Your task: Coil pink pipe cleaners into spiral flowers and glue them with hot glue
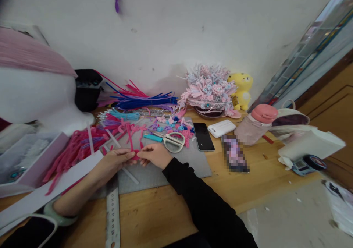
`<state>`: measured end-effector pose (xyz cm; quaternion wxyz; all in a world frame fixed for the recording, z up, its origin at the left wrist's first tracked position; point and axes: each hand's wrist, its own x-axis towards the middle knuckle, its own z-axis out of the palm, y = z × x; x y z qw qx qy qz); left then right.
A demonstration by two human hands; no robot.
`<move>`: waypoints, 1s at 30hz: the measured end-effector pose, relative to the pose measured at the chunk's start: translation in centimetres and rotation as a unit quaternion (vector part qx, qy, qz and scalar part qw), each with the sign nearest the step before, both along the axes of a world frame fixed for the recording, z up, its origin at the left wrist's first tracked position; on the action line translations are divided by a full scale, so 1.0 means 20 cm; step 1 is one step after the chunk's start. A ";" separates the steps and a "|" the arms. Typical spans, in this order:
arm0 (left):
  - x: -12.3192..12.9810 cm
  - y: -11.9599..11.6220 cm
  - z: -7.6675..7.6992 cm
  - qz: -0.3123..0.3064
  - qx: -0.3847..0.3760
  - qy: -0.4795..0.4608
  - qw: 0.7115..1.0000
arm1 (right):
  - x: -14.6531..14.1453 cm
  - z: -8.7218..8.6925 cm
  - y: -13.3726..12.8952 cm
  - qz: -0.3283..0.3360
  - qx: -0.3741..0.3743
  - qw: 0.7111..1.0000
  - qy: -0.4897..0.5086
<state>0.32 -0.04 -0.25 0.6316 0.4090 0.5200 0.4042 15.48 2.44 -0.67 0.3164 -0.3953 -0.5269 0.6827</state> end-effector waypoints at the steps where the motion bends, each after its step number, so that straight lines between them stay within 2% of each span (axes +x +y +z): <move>1: 0.00 0.00 0.00 0.005 0.002 -0.009 1.000 | 0.00 0.00 0.00 -0.008 -0.009 1.000 0.013; 6: 0.01 -0.01 -0.01 0.046 0.047 -0.050 0.997 | -0.03 -0.02 -0.02 -0.039 -0.003 0.999 0.030; 10: 0.02 -0.02 -0.02 0.049 0.048 -0.060 0.996 | -0.03 -0.02 -0.03 -0.050 0.031 0.998 0.009; 18: 0.00 -0.01 0.01 0.017 0.057 0.040 0.997 | 0.00 0.01 -0.02 -0.022 0.064 0.997 -0.038; 25: -0.02 0.01 -0.01 -0.049 0.041 0.081 0.995 | 0.04 0.02 0.01 0.073 0.038 0.995 -0.049; 30: -0.03 0.01 -0.02 -0.067 0.034 0.072 0.995 | 0.04 0.01 0.02 0.046 0.026 0.998 -0.033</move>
